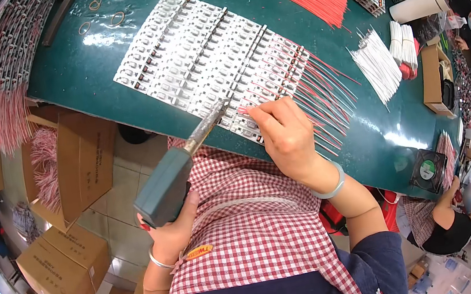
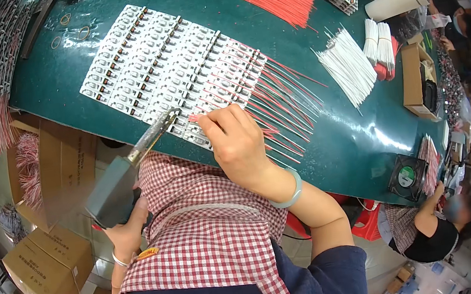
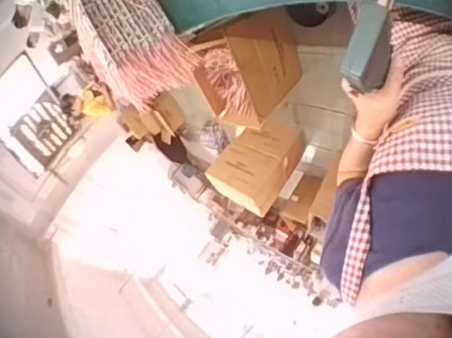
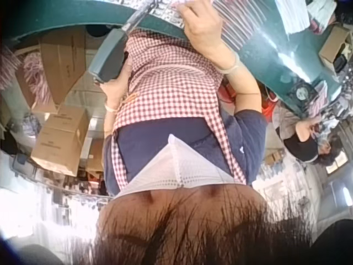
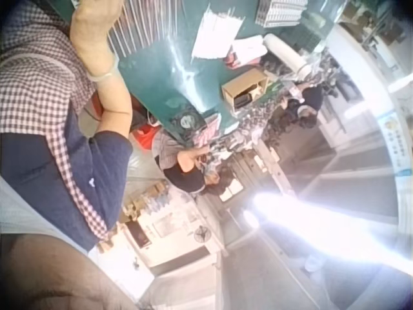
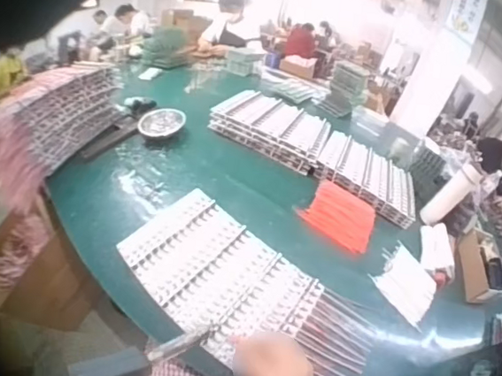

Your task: The person uses a soldering iron to attach red and white wires to a grid of electronic components on a green workbench. They repeatedly pick up individual wires, place them into slots on the component board, and apply heat with the soldering iron to secure them.

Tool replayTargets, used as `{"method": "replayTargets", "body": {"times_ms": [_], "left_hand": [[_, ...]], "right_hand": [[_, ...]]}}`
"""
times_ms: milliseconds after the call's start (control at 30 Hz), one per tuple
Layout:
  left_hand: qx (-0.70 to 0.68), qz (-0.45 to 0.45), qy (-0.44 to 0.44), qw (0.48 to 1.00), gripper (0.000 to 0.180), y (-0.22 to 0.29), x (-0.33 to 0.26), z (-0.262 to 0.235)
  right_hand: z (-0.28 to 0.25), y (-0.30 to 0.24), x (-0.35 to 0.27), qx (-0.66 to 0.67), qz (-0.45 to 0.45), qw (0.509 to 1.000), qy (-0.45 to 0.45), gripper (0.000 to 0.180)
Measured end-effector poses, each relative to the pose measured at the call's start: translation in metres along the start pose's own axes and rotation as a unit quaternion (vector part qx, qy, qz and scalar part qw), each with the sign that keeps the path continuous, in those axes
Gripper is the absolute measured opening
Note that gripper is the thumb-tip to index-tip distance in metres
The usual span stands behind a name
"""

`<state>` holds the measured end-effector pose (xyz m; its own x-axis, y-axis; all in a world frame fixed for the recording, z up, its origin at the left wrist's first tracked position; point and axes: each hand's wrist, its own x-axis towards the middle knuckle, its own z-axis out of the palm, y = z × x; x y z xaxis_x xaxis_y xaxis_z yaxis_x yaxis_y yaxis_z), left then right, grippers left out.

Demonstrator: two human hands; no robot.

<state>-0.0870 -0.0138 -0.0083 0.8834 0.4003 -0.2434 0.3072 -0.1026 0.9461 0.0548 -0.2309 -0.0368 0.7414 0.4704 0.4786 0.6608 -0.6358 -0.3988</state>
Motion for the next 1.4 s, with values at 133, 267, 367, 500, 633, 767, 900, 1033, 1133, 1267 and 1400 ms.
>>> {"method": "replayTargets", "body": {"times_ms": [133,267,367,500,633,767,900,1033,1133,1267,1400], "left_hand": [[0.103,0.080,-0.017,0.991,0.028,-0.011,-0.003,0.002],[0.111,0.095,-0.054,0.988,0.025,-0.002,0.002,0.005],[0.131,0.119,-0.068,0.982,0.022,-0.003,0.002,0.006],[0.127,0.130,-0.084,0.980,0.020,0.003,0.005,0.010],[0.113,0.096,-0.095,0.984,0.019,-0.001,0.005,0.012],[0.130,0.117,-0.090,0.981,0.019,0.000,0.006,0.012],[0.133,0.130,-0.083,0.979,0.019,-0.003,0.005,0.011],[0.141,0.129,-0.069,0.979,0.020,-0.004,0.003,0.010],[0.135,0.136,-0.051,0.980,0.021,-0.015,-0.001,0.007],[0.145,0.149,-0.055,0.977,0.022,-0.011,0.000,0.007],[0.145,0.154,-0.055,0.976,0.024,-0.010,-0.001,0.007]], "right_hand": [[0.002,-0.001,-0.002,-0.015,-0.005,1.000,-0.001,0.027],[0.002,-0.002,-0.006,-0.024,-0.012,1.000,-0.011,0.027],[0.002,-0.003,-0.005,-0.037,-0.021,0.999,-0.018,0.027],[0.003,-0.005,-0.007,-0.042,-0.020,0.999,-0.017,0.028],[0.005,-0.006,-0.006,-0.045,-0.018,0.999,-0.015,0.028],[0.005,-0.007,-0.005,-0.051,-0.017,0.998,-0.013,0.027],[0.004,-0.008,-0.005,-0.053,-0.015,0.998,-0.009,0.026],[0.006,-0.008,-0.004,-0.053,-0.017,0.998,-0.004,0.024],[0.005,-0.009,-0.004,-0.056,-0.015,0.998,-0.005,0.022],[0.004,-0.010,-0.004,-0.059,-0.009,0.998,-0.009,0.022],[0.005,-0.009,-0.004,-0.052,-0.011,0.999,-0.009,0.023]]}}
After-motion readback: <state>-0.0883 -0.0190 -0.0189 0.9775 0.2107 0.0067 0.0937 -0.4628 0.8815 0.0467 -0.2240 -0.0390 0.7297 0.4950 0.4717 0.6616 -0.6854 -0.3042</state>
